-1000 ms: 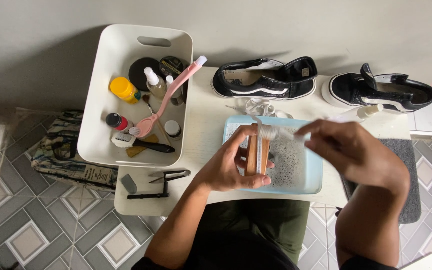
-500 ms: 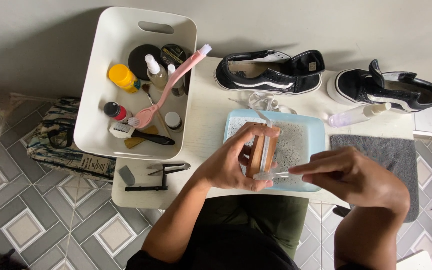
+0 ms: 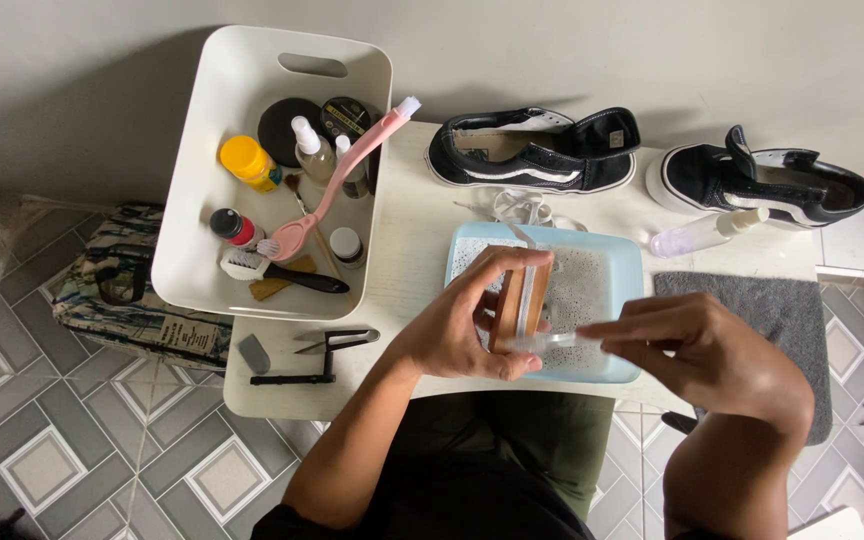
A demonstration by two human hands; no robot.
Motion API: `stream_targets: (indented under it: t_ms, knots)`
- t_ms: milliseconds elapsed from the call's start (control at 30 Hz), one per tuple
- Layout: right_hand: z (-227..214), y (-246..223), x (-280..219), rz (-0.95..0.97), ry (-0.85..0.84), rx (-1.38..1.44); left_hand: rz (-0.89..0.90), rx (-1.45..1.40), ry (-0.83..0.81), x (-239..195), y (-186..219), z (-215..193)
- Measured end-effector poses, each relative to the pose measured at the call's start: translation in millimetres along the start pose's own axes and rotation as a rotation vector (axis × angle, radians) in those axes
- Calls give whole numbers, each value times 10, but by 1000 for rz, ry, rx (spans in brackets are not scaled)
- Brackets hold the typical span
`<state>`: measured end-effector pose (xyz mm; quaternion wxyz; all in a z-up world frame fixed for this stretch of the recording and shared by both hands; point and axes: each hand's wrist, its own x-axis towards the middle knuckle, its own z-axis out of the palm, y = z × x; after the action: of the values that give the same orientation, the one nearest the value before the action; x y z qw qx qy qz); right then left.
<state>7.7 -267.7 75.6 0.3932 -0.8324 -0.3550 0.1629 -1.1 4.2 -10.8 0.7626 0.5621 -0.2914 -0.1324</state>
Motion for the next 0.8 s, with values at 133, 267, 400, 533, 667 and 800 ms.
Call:
stream_targets:
  t_ms: [133,267,400,533,667,800]
  knots:
    - [93,49,-61,185,382,-129,-2,40,18,13,16,17]
    - [89,-15,-47,108,184,-76,-10,82,23,25,77,23]
    - [36,-68,-78,98,78,-32,69,331,39,19,-41,-10]
    - [138,-45,-81,154,277,-239,-67,103,39,18,92,48]
    - [90,95,108,174,401,-123,-62,79,34,25,104,24]
    - [154,392,454,14,410,12,10,41,45,24,-14,64]
